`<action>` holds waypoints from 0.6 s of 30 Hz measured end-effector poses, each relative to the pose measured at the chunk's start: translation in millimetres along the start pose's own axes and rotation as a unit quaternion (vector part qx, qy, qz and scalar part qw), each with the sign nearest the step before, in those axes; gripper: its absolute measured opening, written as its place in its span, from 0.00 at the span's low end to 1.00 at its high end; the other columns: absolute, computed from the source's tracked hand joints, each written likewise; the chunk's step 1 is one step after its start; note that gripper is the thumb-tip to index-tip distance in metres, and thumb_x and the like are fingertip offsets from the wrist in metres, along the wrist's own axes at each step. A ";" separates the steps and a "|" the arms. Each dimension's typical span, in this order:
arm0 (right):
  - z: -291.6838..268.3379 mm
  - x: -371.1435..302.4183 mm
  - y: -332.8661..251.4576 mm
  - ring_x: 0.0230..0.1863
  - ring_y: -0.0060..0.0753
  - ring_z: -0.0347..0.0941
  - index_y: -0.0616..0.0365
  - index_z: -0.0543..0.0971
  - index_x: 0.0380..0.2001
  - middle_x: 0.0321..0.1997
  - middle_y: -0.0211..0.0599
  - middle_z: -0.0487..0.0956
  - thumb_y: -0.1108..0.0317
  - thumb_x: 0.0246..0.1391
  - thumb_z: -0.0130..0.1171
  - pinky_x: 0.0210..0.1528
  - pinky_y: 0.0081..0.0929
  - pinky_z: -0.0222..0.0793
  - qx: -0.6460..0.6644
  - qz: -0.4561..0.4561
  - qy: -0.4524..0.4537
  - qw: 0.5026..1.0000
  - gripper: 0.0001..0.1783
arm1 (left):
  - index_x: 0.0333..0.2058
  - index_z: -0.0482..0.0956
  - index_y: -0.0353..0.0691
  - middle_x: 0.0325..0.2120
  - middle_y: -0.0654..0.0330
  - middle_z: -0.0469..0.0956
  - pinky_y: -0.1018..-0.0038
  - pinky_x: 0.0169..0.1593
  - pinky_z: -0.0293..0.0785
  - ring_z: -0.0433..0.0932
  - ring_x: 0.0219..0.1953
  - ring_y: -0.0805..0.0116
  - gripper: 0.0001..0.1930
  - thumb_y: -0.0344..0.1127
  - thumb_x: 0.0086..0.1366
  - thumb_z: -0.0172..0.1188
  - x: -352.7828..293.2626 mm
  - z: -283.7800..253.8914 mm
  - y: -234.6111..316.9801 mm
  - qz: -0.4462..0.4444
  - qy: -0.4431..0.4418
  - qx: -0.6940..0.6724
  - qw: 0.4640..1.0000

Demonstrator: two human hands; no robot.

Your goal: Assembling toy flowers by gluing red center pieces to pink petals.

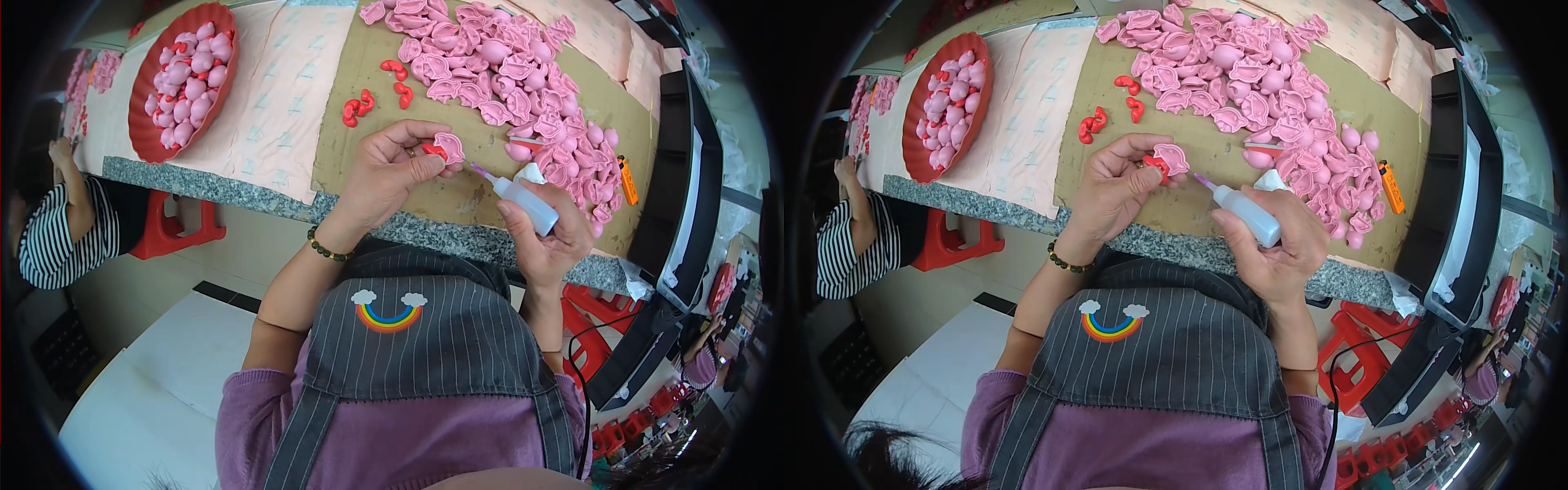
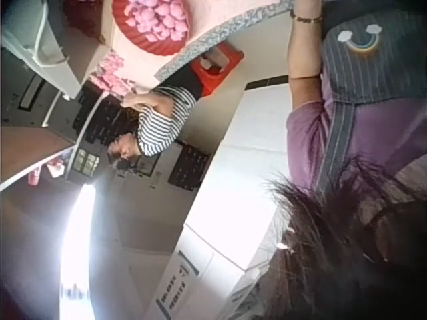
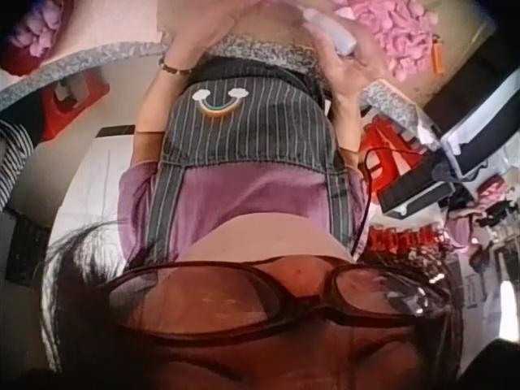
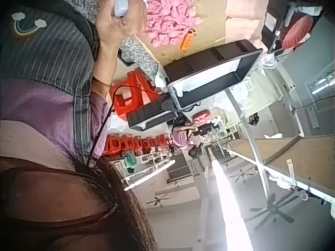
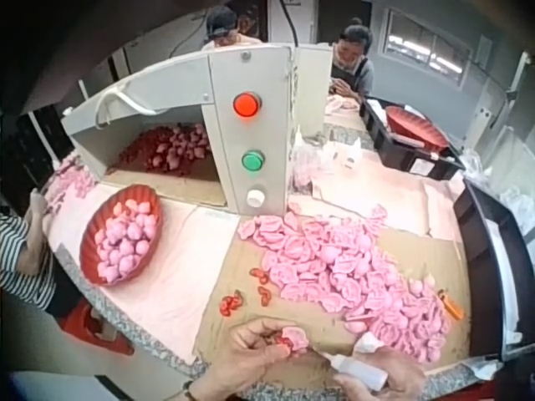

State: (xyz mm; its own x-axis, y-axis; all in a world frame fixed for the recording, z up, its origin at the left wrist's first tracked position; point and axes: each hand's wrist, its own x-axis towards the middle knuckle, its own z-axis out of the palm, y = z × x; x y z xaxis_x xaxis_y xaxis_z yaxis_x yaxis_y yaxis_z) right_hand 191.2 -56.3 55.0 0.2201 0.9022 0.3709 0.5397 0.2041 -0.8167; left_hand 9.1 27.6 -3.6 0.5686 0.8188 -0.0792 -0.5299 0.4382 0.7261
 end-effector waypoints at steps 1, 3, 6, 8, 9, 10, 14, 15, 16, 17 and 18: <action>0.1 0.1 -0.2 0.23 0.15 0.69 0.65 0.77 0.29 0.24 0.32 0.77 0.75 0.37 0.68 0.26 0.13 0.63 0.000 0.000 0.000 1.000 0.13 | 0.48 0.67 0.30 0.39 0.52 0.75 0.71 0.45 0.73 0.76 0.40 0.64 0.18 0.23 0.58 0.55 -0.1 -0.2 -0.3 0.001 -0.001 0.000 1.000; 0.2 0.6 -0.6 0.23 0.15 0.69 0.65 0.77 0.29 0.24 0.32 0.77 0.75 0.37 0.68 0.26 0.13 0.63 -0.001 -0.002 0.002 1.000 0.13 | 0.48 0.67 0.30 0.39 0.52 0.75 0.71 0.45 0.73 0.76 0.39 0.64 0.18 0.23 0.58 0.55 0.1 0.3 -0.2 0.000 -0.001 0.001 1.000; 0.2 0.4 -0.4 0.22 0.15 0.68 0.65 0.77 0.29 0.23 0.32 0.77 0.75 0.38 0.68 0.25 0.13 0.62 -0.013 -0.007 0.000 1.000 0.13 | 0.48 0.68 0.30 0.38 0.52 0.75 0.71 0.45 0.73 0.76 0.39 0.63 0.18 0.23 0.58 0.55 -0.2 0.5 -0.5 -0.001 0.003 0.003 1.000; 1.1 -0.3 -0.7 0.22 0.15 0.68 0.65 0.77 0.29 0.23 0.32 0.76 0.75 0.38 0.68 0.25 0.13 0.62 -0.007 -0.003 0.000 1.000 0.13 | 0.48 0.68 0.30 0.38 0.51 0.75 0.71 0.45 0.73 0.76 0.39 0.63 0.18 0.23 0.58 0.55 -0.4 0.7 -0.4 -0.001 0.006 0.003 1.000; 1.3 -0.5 -0.8 0.22 0.15 0.68 0.65 0.77 0.30 0.23 0.32 0.76 0.74 0.37 0.68 0.25 0.13 0.62 -0.001 0.002 0.001 1.000 0.13 | 0.47 0.68 0.29 0.38 0.51 0.75 0.71 0.45 0.73 0.76 0.39 0.63 0.17 0.23 0.58 0.55 -0.4 1.1 -0.1 -0.001 0.006 0.003 1.000; 1.1 -0.4 -0.9 0.22 0.15 0.68 0.65 0.77 0.30 0.23 0.32 0.76 0.74 0.37 0.68 0.25 0.13 0.62 -0.001 0.002 0.001 1.000 0.13 | 0.47 0.68 0.29 0.38 0.51 0.75 0.71 0.45 0.73 0.76 0.39 0.63 0.17 0.23 0.58 0.55 -0.5 1.2 0.0 -0.001 0.007 0.002 1.000; 1.8 0.0 -3.6 0.20 0.20 0.69 0.66 0.77 0.27 0.21 0.35 0.76 0.73 0.36 0.68 0.23 0.16 0.62 0.007 -0.003 0.015 1.000 0.13 | 0.47 0.68 0.29 0.38 0.51 0.75 0.71 0.44 0.74 0.76 0.39 0.63 0.18 0.23 0.58 0.55 0.0 -0.7 -1.0 -0.001 -0.001 0.003 1.000; 2.7 -0.2 -4.5 0.18 0.25 0.70 0.66 0.77 0.26 0.18 0.38 0.75 0.71 0.35 0.69 0.20 0.19 0.61 0.020 0.007 0.027 0.999 0.13 | 0.47 0.68 0.29 0.38 0.51 0.75 0.71 0.44 0.74 0.76 0.39 0.64 0.18 0.23 0.58 0.55 0.1 -0.7 -1.2 -0.002 0.001 0.008 1.000; 3.0 0.0 -5.3 0.18 0.25 0.70 0.66 0.77 0.26 0.18 0.38 0.75 0.71 0.35 0.69 0.20 0.19 0.61 0.019 0.007 0.027 0.999 0.13 | 0.47 0.68 0.29 0.38 0.51 0.75 0.71 0.44 0.74 0.76 0.39 0.64 0.18 0.23 0.58 0.55 0.1 -0.8 -1.4 -0.004 0.002 0.012 1.000; 3.2 0.5 -6.1 0.18 0.25 0.69 0.66 0.77 0.26 0.18 0.38 0.75 0.71 0.34 0.69 0.20 0.19 0.61 0.020 0.005 0.022 1.000 0.13 | 0.47 0.68 0.29 0.38 0.51 0.75 0.71 0.44 0.74 0.76 0.39 0.64 0.18 0.23 0.58 0.55 0.1 -1.1 -1.5 -0.004 0.002 0.012 1.000; 3.6 0.8 -6.6 0.17 0.25 0.69 0.66 0.77 0.25 0.18 0.38 0.75 0.71 0.34 0.69 0.20 0.20 0.61 0.021 0.003 0.017 1.000 0.13 | 0.47 0.68 0.29 0.38 0.52 0.75 0.72 0.44 0.74 0.76 0.38 0.65 0.18 0.23 0.57 0.55 0.0 -1.6 -1.7 -0.004 0.002 0.011 1.000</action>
State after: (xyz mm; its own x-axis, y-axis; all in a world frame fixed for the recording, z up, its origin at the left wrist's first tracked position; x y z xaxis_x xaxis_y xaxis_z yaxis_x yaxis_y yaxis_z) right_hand 185.0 -55.5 59.1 0.2512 0.8904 0.3796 0.5041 0.2144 -0.8366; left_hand 9.0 27.4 -5.9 0.5701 0.8169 -0.0876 -0.5112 0.4362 0.7405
